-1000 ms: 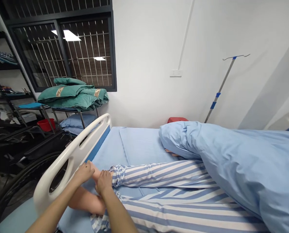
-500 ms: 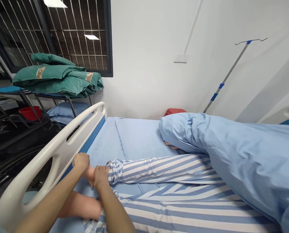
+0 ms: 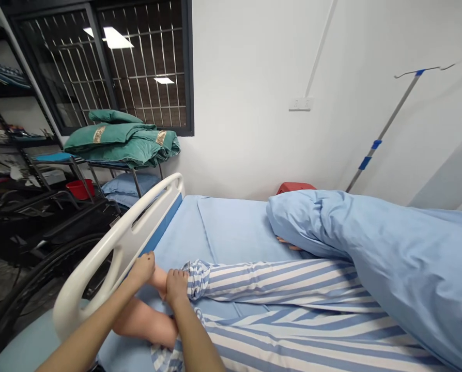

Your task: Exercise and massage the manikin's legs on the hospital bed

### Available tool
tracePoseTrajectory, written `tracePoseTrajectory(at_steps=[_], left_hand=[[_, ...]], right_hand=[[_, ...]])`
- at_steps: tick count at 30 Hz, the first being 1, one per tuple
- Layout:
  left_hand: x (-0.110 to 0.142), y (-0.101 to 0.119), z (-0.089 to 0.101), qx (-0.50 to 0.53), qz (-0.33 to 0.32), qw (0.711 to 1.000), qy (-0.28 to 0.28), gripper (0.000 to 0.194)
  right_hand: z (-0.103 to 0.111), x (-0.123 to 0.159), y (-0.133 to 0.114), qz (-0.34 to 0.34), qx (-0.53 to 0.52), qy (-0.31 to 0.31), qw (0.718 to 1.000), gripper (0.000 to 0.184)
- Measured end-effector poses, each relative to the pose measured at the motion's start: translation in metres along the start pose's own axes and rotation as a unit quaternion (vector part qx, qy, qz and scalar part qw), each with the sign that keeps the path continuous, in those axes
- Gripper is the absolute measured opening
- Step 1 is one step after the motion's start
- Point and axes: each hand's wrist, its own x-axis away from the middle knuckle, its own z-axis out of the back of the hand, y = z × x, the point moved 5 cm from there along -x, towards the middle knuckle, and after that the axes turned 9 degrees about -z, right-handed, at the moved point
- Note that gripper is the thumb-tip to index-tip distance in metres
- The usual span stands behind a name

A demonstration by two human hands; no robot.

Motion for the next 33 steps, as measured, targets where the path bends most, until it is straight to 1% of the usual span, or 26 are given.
tracePoseTrajectory(at_steps=[3, 6, 9, 13, 16, 20, 24, 26, 29, 33], left_hand=[[0.014, -0.004, 0.003, -0.011, -0.005, 1.0, -0.005, 0.044], [0.029, -0.004, 0.01, -0.028, -0.015, 0.999, -0.012, 0.047], [0.033, -0.002, 0.021, -0.053, -0.017, 0.998, -0.01, 0.046], [0.019, 0.003, 0.03, -0.076, -0.024, 0.997, -0.024, 0.038], [0.002, 0.006, 0.03, -0.09, -0.027, 0.994, -0.049, 0.034], [-0.018, 0.01, 0.018, -0.112, -0.01, 0.989, -0.094, 0.029], [-0.032, 0.014, 0.004, -0.118, -0.004, 0.985, -0.122, 0.023], [-0.035, 0.015, 0.001, -0.113, -0.011, 0.987, -0.117, 0.025], [-0.037, 0.012, 0.001, -0.098, -0.022, 0.991, -0.091, 0.031], [-0.036, 0.005, 0.003, -0.074, -0.007, 0.995, -0.065, 0.034]], right_hand=[[0.001, 0.001, 0.0, 0.0, -0.004, -0.009, 1.0, 0.065], [0.001, 0.002, 0.0, -0.001, -0.006, -0.011, 1.0, 0.063], [0.002, 0.003, 0.0, 0.0, -0.005, -0.008, 1.0, 0.063], [0.003, 0.005, 0.0, 0.007, -0.007, -0.001, 1.0, 0.057], [0.001, 0.004, 0.0, 0.007, -0.011, 0.008, 1.0, 0.053], [-0.002, 0.002, 0.002, 0.005, 0.0, 0.015, 1.0, 0.052], [0.002, 0.003, 0.002, 0.005, 0.0, 0.005, 1.0, 0.051], [0.005, 0.004, 0.001, 0.009, 0.001, 0.0, 1.0, 0.051], [0.006, 0.004, 0.0, 0.012, 0.003, -0.004, 1.0, 0.051], [0.004, 0.002, 0.0, 0.007, 0.002, -0.002, 1.0, 0.048]])
